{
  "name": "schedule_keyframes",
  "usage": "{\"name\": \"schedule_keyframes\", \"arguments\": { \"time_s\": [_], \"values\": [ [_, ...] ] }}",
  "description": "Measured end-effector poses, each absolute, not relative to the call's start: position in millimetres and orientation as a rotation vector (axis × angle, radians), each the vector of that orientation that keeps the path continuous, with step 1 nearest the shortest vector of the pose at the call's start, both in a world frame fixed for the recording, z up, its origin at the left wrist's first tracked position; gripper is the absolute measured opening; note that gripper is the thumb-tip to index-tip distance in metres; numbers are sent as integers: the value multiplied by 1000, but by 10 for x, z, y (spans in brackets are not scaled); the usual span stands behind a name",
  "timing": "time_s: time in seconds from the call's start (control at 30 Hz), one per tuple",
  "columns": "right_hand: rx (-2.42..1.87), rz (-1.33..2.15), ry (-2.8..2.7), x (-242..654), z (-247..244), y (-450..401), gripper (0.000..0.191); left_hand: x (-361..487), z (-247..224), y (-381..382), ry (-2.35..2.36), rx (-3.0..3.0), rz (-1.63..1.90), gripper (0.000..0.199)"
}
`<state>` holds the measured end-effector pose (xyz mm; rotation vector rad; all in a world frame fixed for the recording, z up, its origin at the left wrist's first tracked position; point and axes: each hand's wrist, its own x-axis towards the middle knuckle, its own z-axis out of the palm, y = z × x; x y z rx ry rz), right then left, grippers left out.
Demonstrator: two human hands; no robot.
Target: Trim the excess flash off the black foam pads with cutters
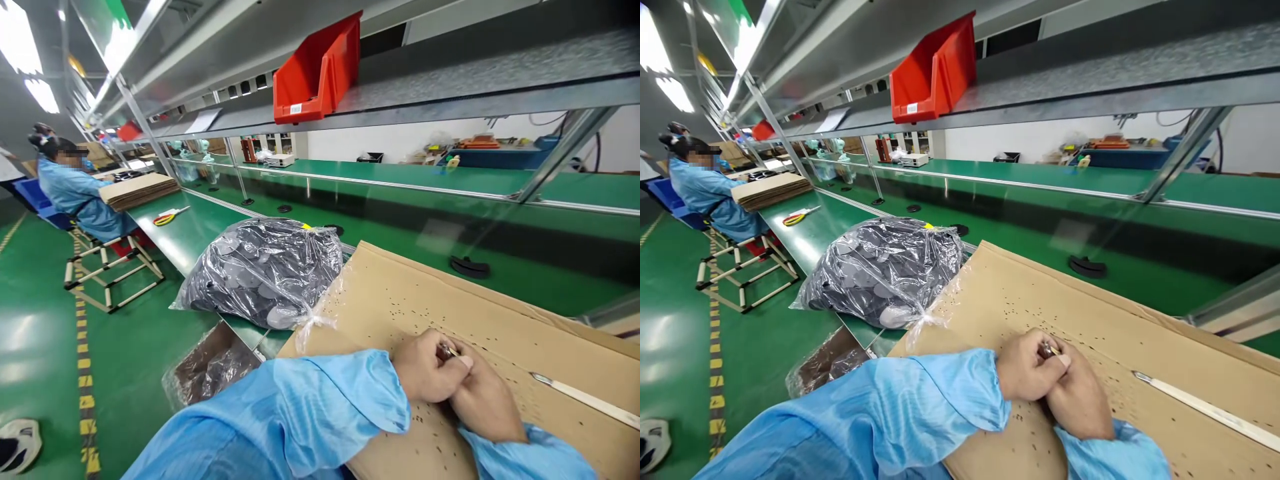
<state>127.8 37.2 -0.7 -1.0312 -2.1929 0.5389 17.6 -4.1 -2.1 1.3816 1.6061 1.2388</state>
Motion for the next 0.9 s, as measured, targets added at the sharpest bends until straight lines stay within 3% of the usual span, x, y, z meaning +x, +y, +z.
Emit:
{"name": "schedule_keyframes", "arguments": {
  "time_s": [0.23, 0.43, 0.63, 0.9],
  "values": [
    [-1050, 437, -2092, 1283, -159, 331, 30, 184, -38, -73, 1505, 1413, 1290, 25],
    [-1145, 619, -2369, 1270, 203, 450, 17, 187, -62, -83, 1471, 1319, 1458, 33],
    [-1597, 246, -2339, 1271, 514, 1357, 16, 209, -52, -79, 1497, 1237, 1429, 39],
    [-1872, -6, -2346, 1009, 264, 2699, 36, 231, -22, -135, 1491, 1273, 1361, 35]
  ]
}}
